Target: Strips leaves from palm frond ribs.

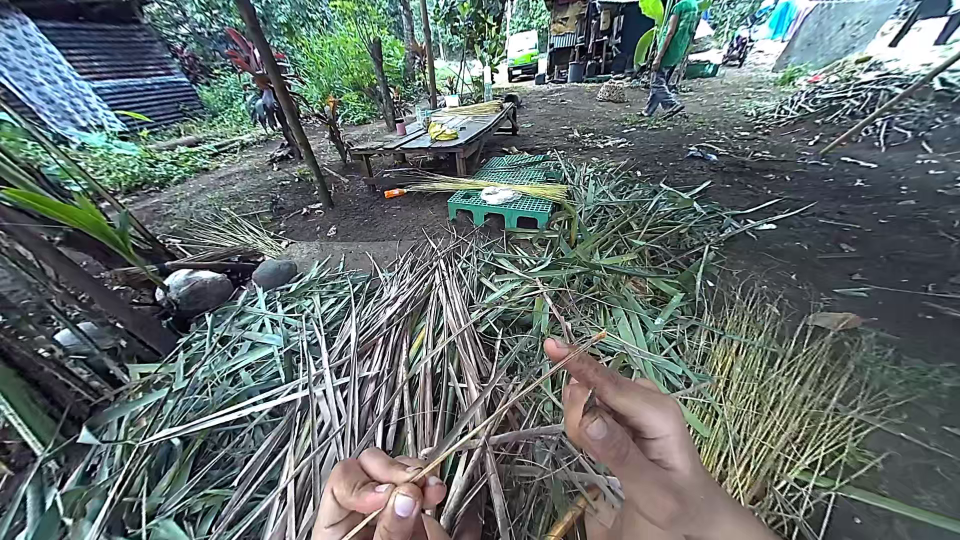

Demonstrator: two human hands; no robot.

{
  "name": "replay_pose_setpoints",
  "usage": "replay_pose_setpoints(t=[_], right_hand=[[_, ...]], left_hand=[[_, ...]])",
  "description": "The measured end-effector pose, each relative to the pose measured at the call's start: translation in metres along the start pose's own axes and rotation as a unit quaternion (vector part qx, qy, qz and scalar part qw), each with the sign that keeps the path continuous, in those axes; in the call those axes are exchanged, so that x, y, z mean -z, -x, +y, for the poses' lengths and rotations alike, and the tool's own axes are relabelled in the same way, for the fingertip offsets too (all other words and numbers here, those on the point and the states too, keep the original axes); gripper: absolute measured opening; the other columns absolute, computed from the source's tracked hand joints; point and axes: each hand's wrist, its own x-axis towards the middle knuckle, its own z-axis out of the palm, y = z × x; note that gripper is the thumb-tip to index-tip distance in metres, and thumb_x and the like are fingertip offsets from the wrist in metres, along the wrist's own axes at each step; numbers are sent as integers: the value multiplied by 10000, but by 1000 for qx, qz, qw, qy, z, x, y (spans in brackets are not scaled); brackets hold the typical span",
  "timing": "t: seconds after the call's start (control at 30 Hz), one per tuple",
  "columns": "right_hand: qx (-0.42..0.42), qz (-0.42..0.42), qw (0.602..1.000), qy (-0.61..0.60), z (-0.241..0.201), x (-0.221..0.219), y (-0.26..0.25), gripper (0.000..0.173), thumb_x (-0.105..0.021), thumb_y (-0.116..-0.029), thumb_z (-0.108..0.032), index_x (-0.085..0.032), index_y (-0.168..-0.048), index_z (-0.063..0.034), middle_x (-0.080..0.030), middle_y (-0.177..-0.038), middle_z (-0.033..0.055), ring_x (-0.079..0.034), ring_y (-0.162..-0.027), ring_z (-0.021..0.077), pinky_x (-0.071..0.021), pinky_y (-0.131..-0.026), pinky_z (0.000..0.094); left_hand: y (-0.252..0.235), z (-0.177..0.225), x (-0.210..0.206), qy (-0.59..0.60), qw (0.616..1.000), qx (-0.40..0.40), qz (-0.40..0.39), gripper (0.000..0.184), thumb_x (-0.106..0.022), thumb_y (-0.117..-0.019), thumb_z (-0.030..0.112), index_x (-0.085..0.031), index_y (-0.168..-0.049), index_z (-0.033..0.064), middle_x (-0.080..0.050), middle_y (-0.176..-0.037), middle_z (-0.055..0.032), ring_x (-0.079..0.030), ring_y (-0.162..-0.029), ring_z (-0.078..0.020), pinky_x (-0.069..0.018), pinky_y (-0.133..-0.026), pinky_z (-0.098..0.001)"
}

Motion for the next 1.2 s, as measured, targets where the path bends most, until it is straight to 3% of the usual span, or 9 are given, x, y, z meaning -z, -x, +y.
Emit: replay_pose_setpoints(t=[0.03, 0.2, 0.3, 0.37, 0.43, 0.5, 0.6, 0.7, 1.2], right_hand=[[15, -8, 1000, -17, 3, 0, 0, 500, -427, -1101, -355, -520, -1467, -28, -504, -688, -35, -388, -588, -77, -353, -576, 93], [23, -12, 999, -44, 5, -1, -1, 511, -436, -1099, -353, -507, -1469, -7, -523, -710, -39, -390, -605, -87, -353, -587, 83], [12, -14, 996, -83, 6, -1, -1, 565, -521, -1057, -423, -549, -1425, 5, -496, -673, -91, -373, -595, -102, -334, -574, 75], [-3, 9, 995, -104, 6, -1, 1, 427, -562, -1043, -407, -675, -1237, -44, -491, -652, -119, -374, -577, -117, -310, -543, 69], [-14, 38, 993, -115, 4, -1, 2, 295, -547, -1057, -355, -680, -1003, -97, -530, -669, -140, -407, -577, -148, -324, -525, 39], [-19, 66, 990, -121, 4, -2, 3, 296, -521, -1071, -324, -674, -929, -114, -561, -674, -150, -423, -568, -151, -339, -519, 39], [-17, 83, 990, -111, 6, -2, 4, 293, -502, -1076, -315, -704, -982, -124, -541, -646, -165, -423, -555, -149, -351, -514, 45], [-10, 75, 992, -98, 7, -1, 5, 305, -486, -1079, -288, -729, -1132, -111, -462, -605, -152, -390, -543, -129, -332, -519, 61], [8, 64, 994, -88, 3, -2, 5, 299, -481, -1081, -272, -719, -1105, -94, -478, -618, -128, -363, -540, -139, -300, -506, 46]], left_hand=[[0, 0, 0, -2, 1000, 0, -1, 88, -699, -949, 74, -700, -1017, 130, -763, -986, -9, -745, -863, -75, -614, -784, -209], [1, 0, 2, 13, 1000, -2, -1, 88, -691, -955, 67, -703, -1027, 117, -761, -994, -24, -746, -869, -85, -614, -791, -214], [0, 0, 3, 13, 1000, -7, 13, 79, -698, -951, 76, -705, -1017, 119, -758, -982, -25, -743, -861, -80, -612, -779, -205], [-1, 0, 2, 6, 1000, -7, 27, 67, -707, -945, 90, -705, -1002, 125, -756, -968, -19, -741, -843, -73, -615, -767, -201], [0, 0, 2, 4, 1000, -7, 30, 66, -711, -941, 87, -708, -997, 123, -754, -965, -15, -740, -838, -71, -614, -766, -200], [0, 0, 3, 0, 1000, -6, 28, 67, -710, -943, 85, -707, -996, 127, -752, -967, -11, -735, -841, -64, -609, -769, -195], [0, 0, 3, 1, 1000, -4, 30, 74, -714, -939, 85, -709, -996, 131, -753, -967, -10, -735, -841, -60, -611, -768, -195], [0, 0, 3, 5, 999, -4, 32, 71, -717, -936, 78, -704, -987, 125, -753, -969, -15, -738, -844, -68, -615, -765, -199], [0, 1, 2, 15, 1000, 2, 17, 75, -704, -942, 62, -699, -1000, 108, -754, -973, -32, -742, -853, -83, -614, -776, -207]])
